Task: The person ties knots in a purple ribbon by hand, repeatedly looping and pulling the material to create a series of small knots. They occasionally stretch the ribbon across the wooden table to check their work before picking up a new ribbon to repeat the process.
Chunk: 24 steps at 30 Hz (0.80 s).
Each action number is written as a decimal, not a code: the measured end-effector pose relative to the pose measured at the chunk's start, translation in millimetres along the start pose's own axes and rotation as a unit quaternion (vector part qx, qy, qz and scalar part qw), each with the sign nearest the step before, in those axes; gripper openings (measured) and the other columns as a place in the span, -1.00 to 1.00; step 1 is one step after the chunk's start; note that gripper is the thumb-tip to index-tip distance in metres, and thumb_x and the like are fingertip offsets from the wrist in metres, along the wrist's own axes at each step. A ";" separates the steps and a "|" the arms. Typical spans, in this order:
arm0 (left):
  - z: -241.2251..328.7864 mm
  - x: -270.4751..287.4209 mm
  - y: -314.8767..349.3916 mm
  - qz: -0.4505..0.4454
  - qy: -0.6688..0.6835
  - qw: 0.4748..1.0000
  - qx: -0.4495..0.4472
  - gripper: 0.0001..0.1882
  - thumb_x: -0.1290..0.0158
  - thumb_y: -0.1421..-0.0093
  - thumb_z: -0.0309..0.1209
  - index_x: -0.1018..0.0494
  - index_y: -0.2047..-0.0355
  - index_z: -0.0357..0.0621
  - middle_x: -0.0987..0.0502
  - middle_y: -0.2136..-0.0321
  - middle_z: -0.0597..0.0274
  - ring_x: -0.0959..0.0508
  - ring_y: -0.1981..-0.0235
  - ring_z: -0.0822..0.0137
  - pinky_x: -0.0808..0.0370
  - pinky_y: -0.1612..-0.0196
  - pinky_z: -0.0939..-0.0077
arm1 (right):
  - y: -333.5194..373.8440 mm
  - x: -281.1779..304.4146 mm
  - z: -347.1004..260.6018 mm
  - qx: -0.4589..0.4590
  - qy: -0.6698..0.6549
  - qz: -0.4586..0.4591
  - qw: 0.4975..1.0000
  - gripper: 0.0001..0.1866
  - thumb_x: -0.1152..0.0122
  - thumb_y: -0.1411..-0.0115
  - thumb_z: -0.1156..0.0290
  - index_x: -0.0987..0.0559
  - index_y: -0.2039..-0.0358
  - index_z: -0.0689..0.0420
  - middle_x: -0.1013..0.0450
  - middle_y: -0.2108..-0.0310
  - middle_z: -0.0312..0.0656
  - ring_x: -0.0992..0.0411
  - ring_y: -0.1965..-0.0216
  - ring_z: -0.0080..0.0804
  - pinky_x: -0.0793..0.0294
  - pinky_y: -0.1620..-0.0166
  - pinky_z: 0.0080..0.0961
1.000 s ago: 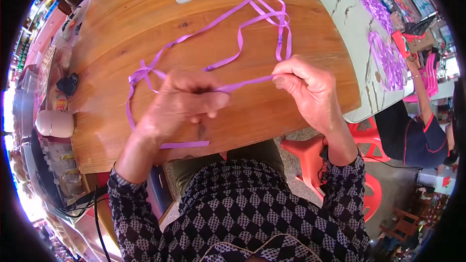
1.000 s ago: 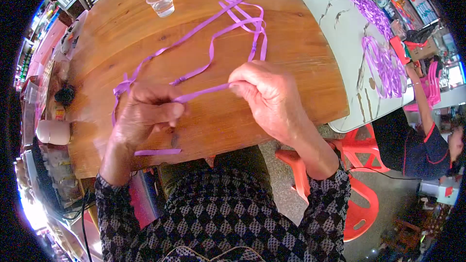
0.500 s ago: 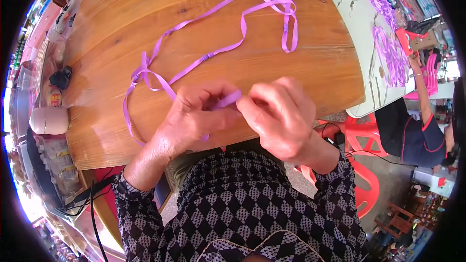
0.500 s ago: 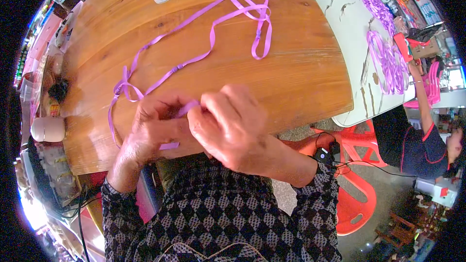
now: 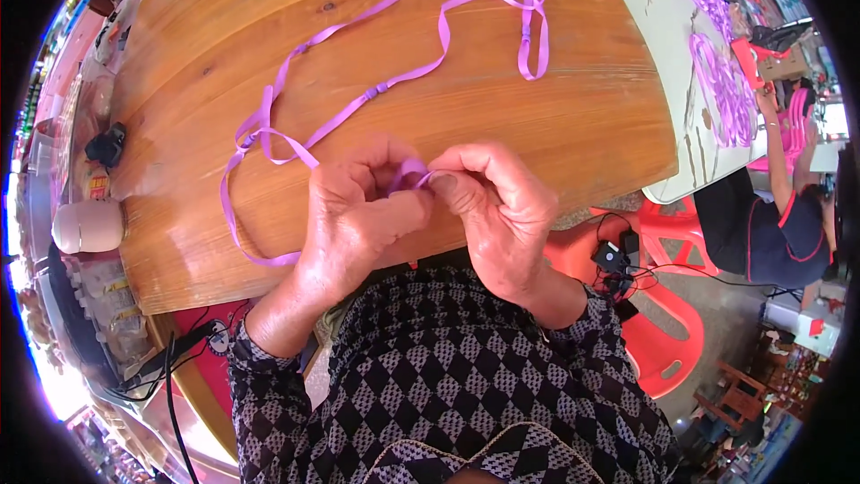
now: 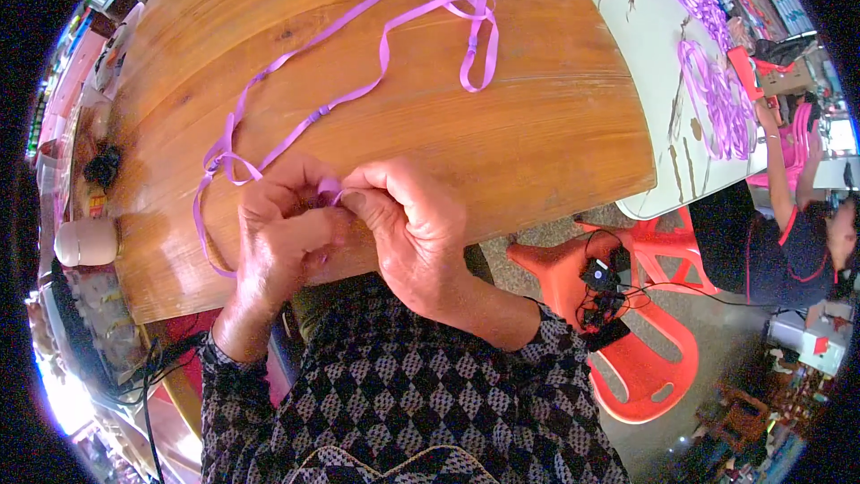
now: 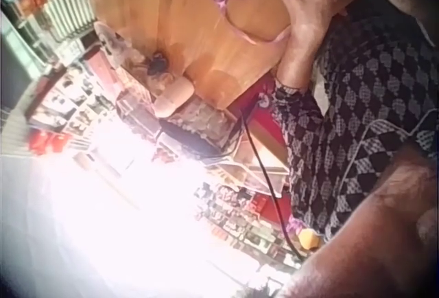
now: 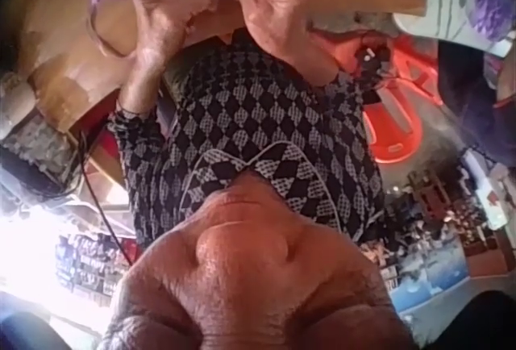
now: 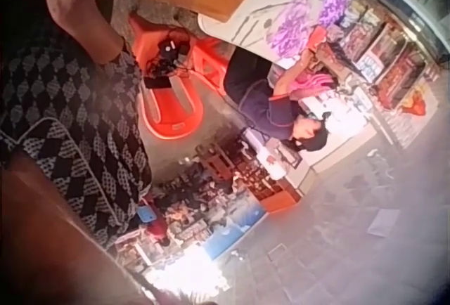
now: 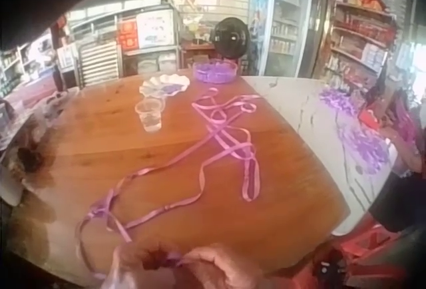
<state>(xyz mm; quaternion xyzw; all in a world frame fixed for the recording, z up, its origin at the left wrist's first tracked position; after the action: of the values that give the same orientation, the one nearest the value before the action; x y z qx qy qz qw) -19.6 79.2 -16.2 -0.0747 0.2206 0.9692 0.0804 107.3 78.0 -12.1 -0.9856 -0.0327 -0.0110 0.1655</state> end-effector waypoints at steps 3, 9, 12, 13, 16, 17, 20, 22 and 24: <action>3.1 3.4 -1.9 0.007 0.000 0.999 -0.039 -0.86 -0.04 0.06 -0.62 -0.38 0.43 -0.23 -0.40 0.57 0.43 -0.33 0.58 0.66 -0.21 0.55 0.79 | 4.0 -2.7 4.9 -0.063 -0.041 0.000 0.997 -0.93 -0.10 -0.15 0.59 -0.46 0.34 0.31 -0.42 0.41 -0.30 -0.35 0.38 -0.65 -0.37 0.27 -0.73; 5.6 4.4 4.5 0.021 -0.039 0.995 -0.085 -0.79 -0.03 0.05 -0.68 -0.41 0.34 -0.26 -0.40 0.53 0.45 -0.33 0.54 0.68 -0.25 0.54 0.77 | 4.2 -5.4 9.7 -0.139 -0.151 -0.021 0.978 -0.90 -0.08 -0.18 0.54 -0.45 0.33 0.33 -0.43 0.43 -0.28 -0.34 0.40 -0.67 -0.34 0.29 -0.75; 16.2 3.2 15.3 0.054 -0.168 0.962 -0.207 -0.81 -0.06 0.03 -0.67 -0.43 0.34 -0.29 -0.42 0.55 0.37 -0.37 0.58 0.64 -0.28 0.58 0.74 | 3.6 -4.3 10.2 -0.172 -0.200 -0.017 0.964 -0.90 -0.09 -0.17 0.55 -0.45 0.32 0.32 -0.44 0.44 -0.28 -0.34 0.41 -0.67 -0.34 0.32 -0.76; 23.6 1.1 18.2 0.052 -0.255 0.923 -0.284 -0.83 -0.08 0.02 -0.65 -0.43 0.36 -0.29 -0.44 0.55 0.30 -0.39 0.61 0.57 -0.29 0.60 0.71 | 4.1 -4.6 13.0 -0.207 -0.233 -0.018 0.950 -0.89 -0.10 -0.16 0.56 -0.46 0.31 0.32 -0.44 0.44 -0.29 -0.34 0.41 -0.68 -0.33 0.33 -0.76; 28.3 -5.5 20.4 0.059 -0.351 0.831 -0.427 -0.83 -0.13 0.02 -0.61 -0.44 0.37 -0.28 -0.45 0.56 0.20 -0.42 0.66 0.42 -0.33 0.62 0.64 | 2.3 -3.3 16.1 -0.208 -0.241 -0.019 0.948 -0.89 -0.10 -0.15 0.56 -0.47 0.31 0.32 -0.45 0.44 -0.28 -0.36 0.41 -0.69 -0.33 0.34 -0.77; 30.7 -8.0 25.9 0.071 -0.361 0.787 -0.496 -0.83 -0.15 0.03 -0.60 -0.45 0.37 -0.27 -0.45 0.55 0.16 -0.43 0.67 0.35 -0.35 0.62 0.59 | 2.9 -2.5 16.2 -0.209 -0.242 -0.018 0.947 -0.89 -0.10 -0.15 0.56 -0.47 0.31 0.32 -0.45 0.44 -0.28 -0.36 0.41 -0.69 -0.33 0.34 -0.77; 27.3 -7.6 26.6 0.085 -0.367 0.791 -0.481 -0.86 -0.14 0.00 -0.58 -0.44 0.40 -0.26 -0.45 0.55 0.17 -0.45 0.64 0.31 -0.37 0.60 0.52 | 9.8 -4.8 22.3 -0.270 -0.220 -0.035 0.937 -0.86 -0.09 -0.15 0.56 -0.45 0.27 0.32 -0.46 0.40 -0.26 -0.38 0.37 -0.67 -0.36 0.29 -0.76; 25.0 -9.9 26.7 0.105 -0.393 0.791 -0.457 -0.88 -0.12 -0.01 -0.59 -0.42 0.41 -0.25 -0.44 0.56 0.16 -0.46 0.61 0.28 -0.38 0.57 0.51 | 10.0 -9.2 19.5 -0.233 -0.288 -0.033 0.928 -0.75 -0.10 -0.14 0.59 -0.39 0.15 0.33 -0.44 0.30 -0.21 -0.38 0.30 -0.63 -0.38 0.21 -0.73; 22.7 -9.9 25.2 0.125 -0.420 0.788 -0.432 -0.89 -0.10 -0.02 -0.60 -0.41 0.43 -0.24 -0.42 0.56 0.16 -0.47 0.58 0.25 -0.39 0.55 0.49 | 9.7 -8.6 17.8 -0.224 -0.281 -0.034 0.933 -0.68 -0.11 -0.12 0.61 -0.35 0.10 0.33 -0.41 0.27 -0.19 -0.37 0.28 -0.61 -0.38 0.18 -0.70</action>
<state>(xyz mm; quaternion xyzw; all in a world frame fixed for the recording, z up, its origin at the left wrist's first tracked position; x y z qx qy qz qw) -17.2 65.6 16.3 0.3406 -0.2693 0.9008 0.0020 99.5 74.1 -32.4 -0.9583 -0.1077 0.2536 -0.0755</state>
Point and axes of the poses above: each hand's wrist, its own y-axis away from the middle knuckle, its own x-axis out of the back of the hand, z = x × y, the point moved 6 cm from there along -y, towards the middle knuckle
